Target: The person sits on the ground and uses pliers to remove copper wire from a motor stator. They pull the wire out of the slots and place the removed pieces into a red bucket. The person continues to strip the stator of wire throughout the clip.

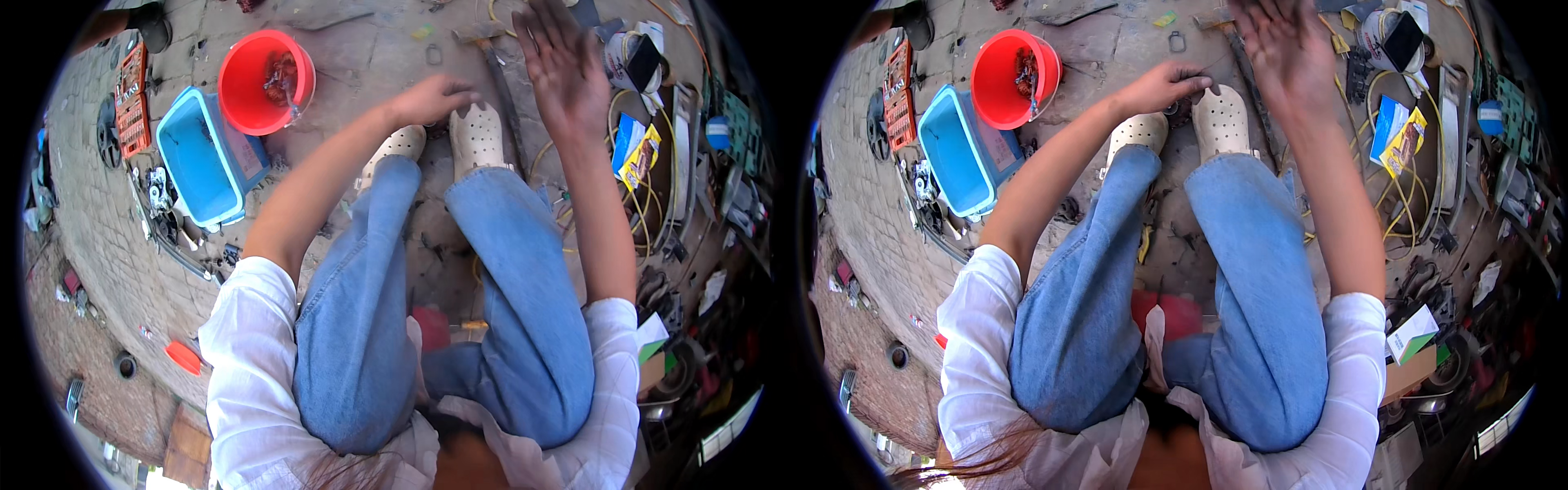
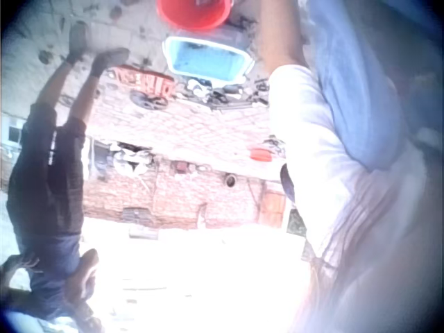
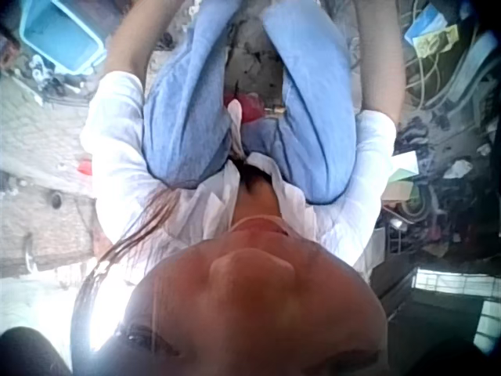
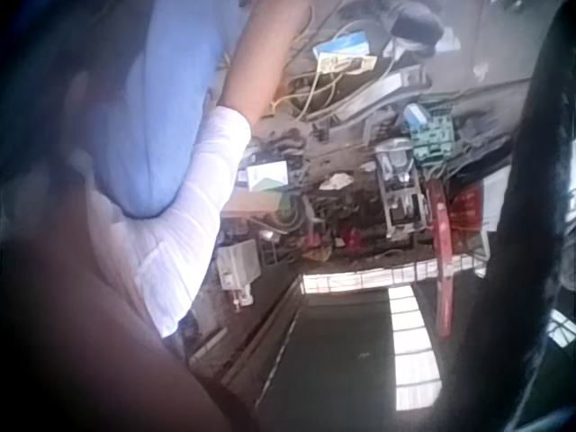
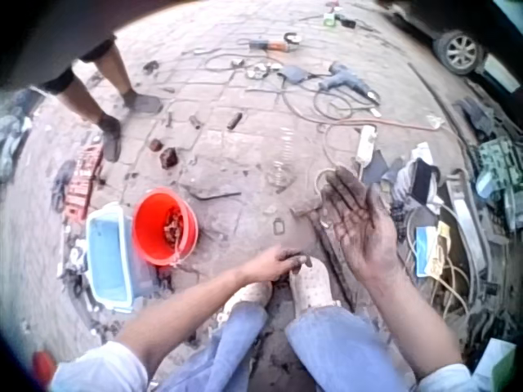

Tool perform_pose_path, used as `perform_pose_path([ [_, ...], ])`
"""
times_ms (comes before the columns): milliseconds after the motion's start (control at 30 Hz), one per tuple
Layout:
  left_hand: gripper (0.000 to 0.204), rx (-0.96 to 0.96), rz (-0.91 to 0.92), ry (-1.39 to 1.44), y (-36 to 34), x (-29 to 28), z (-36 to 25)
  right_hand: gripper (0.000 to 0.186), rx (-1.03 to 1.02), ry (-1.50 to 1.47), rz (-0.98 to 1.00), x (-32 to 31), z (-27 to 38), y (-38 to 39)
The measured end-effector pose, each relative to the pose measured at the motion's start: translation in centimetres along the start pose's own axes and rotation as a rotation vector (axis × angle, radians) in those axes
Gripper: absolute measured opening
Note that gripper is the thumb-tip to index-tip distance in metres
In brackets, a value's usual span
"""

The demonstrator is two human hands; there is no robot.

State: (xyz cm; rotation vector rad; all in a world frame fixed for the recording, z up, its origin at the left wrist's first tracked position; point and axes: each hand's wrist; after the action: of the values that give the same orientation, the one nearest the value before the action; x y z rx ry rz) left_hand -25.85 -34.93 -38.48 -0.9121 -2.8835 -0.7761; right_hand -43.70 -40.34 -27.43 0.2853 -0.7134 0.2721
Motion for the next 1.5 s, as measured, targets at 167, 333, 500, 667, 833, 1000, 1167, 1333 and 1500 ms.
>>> perform_pose_path([
  [167, 0.032, 0.117, -0.137, -0.104, -2.0, -1.1, 4.4, 0.038, -0.456, 1.640, 0.060, -6.7, -3.7, -3.6],
  [333, 0.035, 0.066, -0.154, -0.125, -0.2, -2.7, 3.3, 0.029, -0.409, 2.027, 0.352, -8.2, -6.2, -1.0],
  [500, 0.031, 0.023, -0.040, -0.110, 1.0, -2.7, 1.2, 0.029, -0.107, 2.107, 0.643, -8.5, -8.1, 1.8],
  [667, 0.027, 0.142, -0.028, -0.149, 2.2, -1.9, 1.4, 0.031, -0.086, 2.105, 0.647, -7.0, -9.5, 3.3],
  [833, 0.027, 0.063, -0.037, -0.120, 1.8, -2.1, 1.4, 0.031, 0.023, 2.035, 0.588, -5.9, -9.7, 3.7],
  [1000, 0.032, 0.007, -0.076, -0.098, 0.1, -2.5, 1.1, 0.042, 0.121, 1.397, 0.459, -6.5, -9.9, 4.9],
  [1167, 0.039, 0.047, -0.252, 0.188, -1.4, -4.1, 4.6, 0.051, 0.533, 0.359, -0.030, -3.7, -8.3, 2.7],
  [1333, 0.032, 0.076, -0.329, -0.061, -2.2, -3.8, 5.8, 0.038, 0.272, -0.135, -0.435, -6.0, -10.8, -3.4],
  [1500, 0.030, 0.101, -0.362, -0.246, -1.5, -4.4, 8.5, 0.039, 0.242, 1.210, -0.098, -8.4, -10.3, -3.0],
])
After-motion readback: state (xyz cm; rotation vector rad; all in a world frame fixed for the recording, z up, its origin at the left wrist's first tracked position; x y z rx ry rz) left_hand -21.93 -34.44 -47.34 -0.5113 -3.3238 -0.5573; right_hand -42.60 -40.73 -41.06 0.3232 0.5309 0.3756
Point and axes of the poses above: each hand's wrist, its own y-axis away from the middle knuckle, its own x-axis out of the palm, z = x × y, and after that the axes turned 6 degrees about y, right-handed
